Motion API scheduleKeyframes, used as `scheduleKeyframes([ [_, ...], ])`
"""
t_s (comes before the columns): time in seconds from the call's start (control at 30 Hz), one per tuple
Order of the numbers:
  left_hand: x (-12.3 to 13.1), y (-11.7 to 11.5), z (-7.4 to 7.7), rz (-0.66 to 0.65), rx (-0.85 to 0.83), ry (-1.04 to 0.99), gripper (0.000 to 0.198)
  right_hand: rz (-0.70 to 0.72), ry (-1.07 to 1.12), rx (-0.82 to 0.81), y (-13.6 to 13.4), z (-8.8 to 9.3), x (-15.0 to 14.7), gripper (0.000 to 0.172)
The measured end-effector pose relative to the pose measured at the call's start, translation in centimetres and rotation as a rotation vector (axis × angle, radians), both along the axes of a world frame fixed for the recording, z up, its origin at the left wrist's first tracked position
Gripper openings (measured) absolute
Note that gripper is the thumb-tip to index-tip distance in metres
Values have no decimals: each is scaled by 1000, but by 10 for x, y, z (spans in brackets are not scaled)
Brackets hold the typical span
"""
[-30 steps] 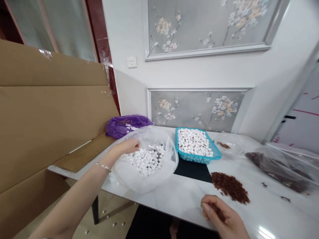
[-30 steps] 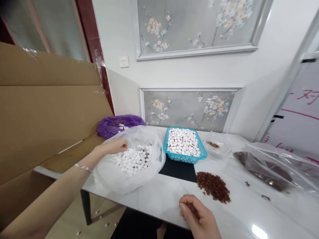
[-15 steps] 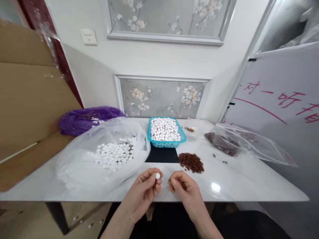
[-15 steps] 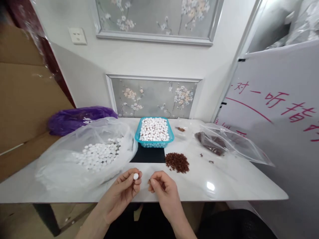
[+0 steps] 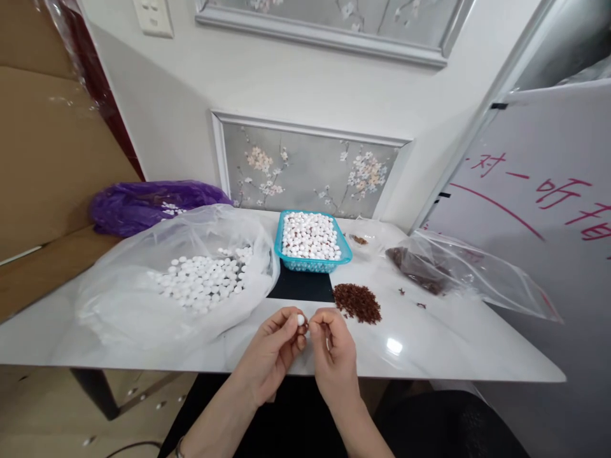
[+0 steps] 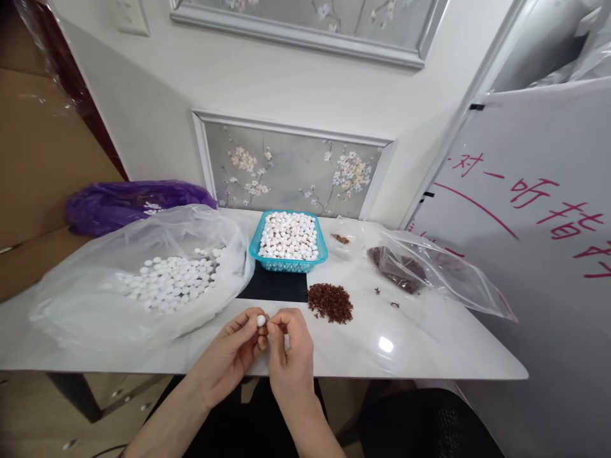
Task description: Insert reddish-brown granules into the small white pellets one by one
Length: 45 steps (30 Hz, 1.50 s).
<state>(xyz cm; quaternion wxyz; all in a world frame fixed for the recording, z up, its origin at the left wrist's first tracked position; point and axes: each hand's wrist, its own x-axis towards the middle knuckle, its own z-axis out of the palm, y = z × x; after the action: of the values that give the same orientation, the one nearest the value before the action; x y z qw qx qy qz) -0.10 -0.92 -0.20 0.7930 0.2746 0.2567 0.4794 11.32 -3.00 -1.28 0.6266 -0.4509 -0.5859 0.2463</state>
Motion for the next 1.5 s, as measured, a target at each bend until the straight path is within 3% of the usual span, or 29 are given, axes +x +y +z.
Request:
scheduleKeyframes([
  [0.57,3,-2,-1,121,-20,32,7,-103,-121,85,-1,-5,-3,14],
  [1.5,3,-6,3,184,37,172,11,-61,-127,65,-2,-6,-4,14],
])
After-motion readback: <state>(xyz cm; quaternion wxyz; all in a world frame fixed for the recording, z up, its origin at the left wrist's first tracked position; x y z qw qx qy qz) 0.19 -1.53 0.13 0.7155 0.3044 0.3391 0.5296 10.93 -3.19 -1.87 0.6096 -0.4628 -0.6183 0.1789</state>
